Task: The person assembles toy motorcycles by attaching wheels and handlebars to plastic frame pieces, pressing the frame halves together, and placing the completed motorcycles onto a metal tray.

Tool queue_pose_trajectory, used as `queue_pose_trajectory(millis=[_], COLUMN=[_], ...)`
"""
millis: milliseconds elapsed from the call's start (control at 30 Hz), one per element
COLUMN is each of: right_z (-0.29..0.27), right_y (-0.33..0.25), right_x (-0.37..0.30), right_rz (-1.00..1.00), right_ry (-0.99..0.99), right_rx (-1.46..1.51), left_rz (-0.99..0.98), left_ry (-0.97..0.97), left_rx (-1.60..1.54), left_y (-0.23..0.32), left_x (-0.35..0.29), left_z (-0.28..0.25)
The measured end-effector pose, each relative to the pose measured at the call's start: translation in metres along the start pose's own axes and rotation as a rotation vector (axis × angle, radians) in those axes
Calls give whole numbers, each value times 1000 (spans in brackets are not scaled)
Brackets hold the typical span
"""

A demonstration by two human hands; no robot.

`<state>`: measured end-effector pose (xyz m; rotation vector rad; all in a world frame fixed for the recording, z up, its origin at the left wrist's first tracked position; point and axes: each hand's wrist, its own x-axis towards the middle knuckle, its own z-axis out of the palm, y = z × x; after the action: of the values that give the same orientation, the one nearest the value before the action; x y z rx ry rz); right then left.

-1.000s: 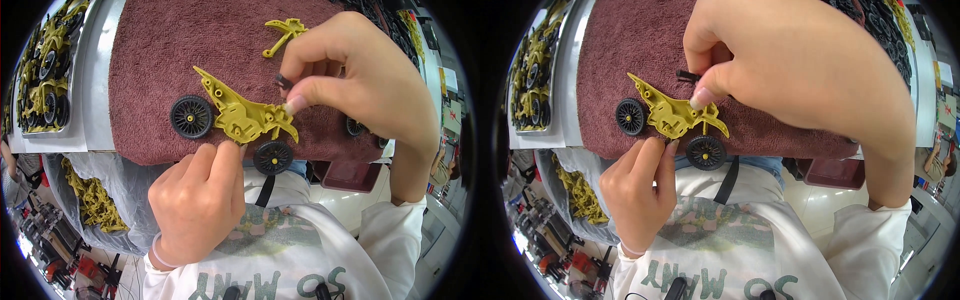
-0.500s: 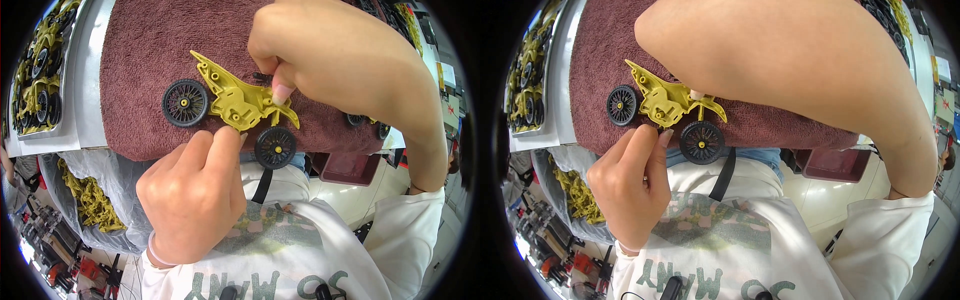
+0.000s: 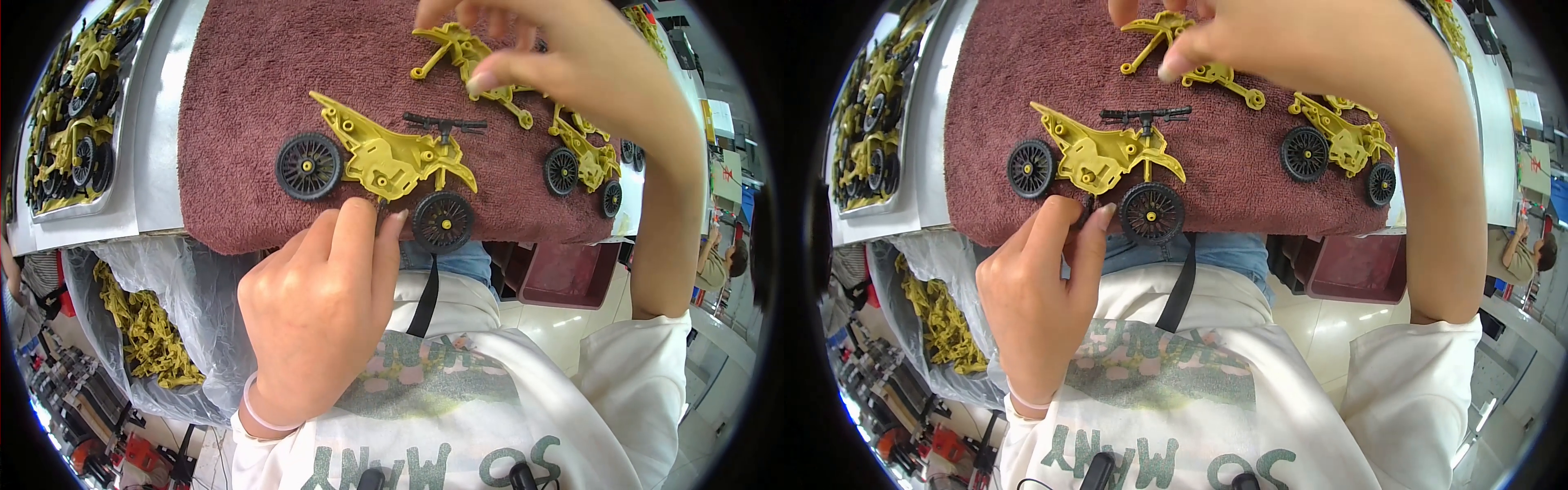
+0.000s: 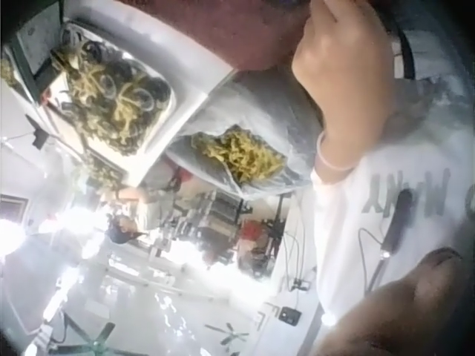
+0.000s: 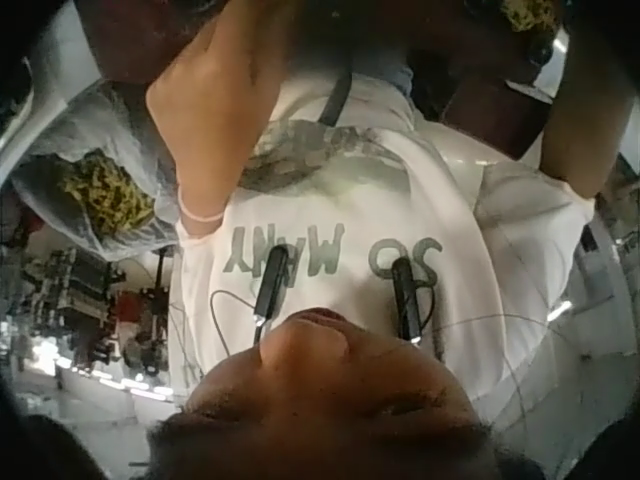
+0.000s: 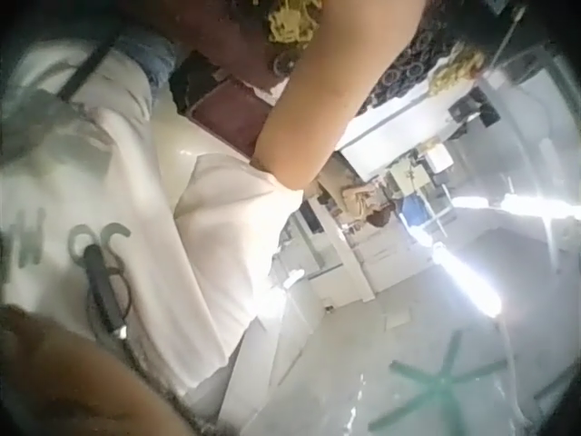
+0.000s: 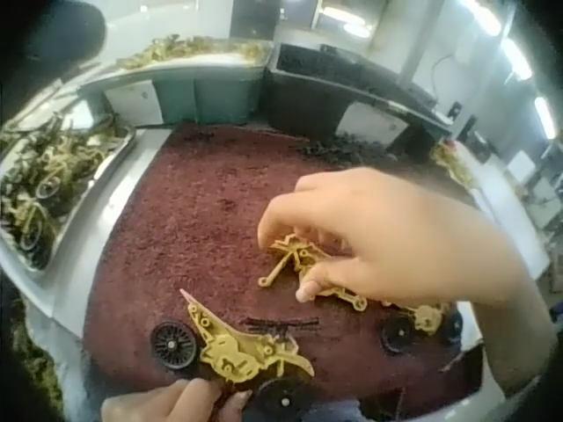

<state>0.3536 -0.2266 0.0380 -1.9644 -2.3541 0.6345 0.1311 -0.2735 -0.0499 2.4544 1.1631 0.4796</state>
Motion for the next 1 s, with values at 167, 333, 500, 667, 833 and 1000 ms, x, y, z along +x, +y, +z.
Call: queue_pose_trajectory(millis=[167,333,500,667,833,1000], right_z=[-4,13,13,-21,15,48], right_y=[-12,3,16,5,26,25], right_x=[8,8,1,-28,-57,-61], right_rz=[202,91,-187,-74,-189,-90], right_ry=[-235,-121,188,281,577,672], right_rx=[11,51,-8,252,741,806], left_rz=[-13,-52,17,247,198,176], left_ry=[-36,65,230,35,117,124], left_rx=[-126,-294,-290,-188,-138,-121], left_y=[0,-16,-33,-46,-45,-32], left_x=[-3,-6,-4,19,13,14], left_z=[-8,-23,-25,-22,2,2])
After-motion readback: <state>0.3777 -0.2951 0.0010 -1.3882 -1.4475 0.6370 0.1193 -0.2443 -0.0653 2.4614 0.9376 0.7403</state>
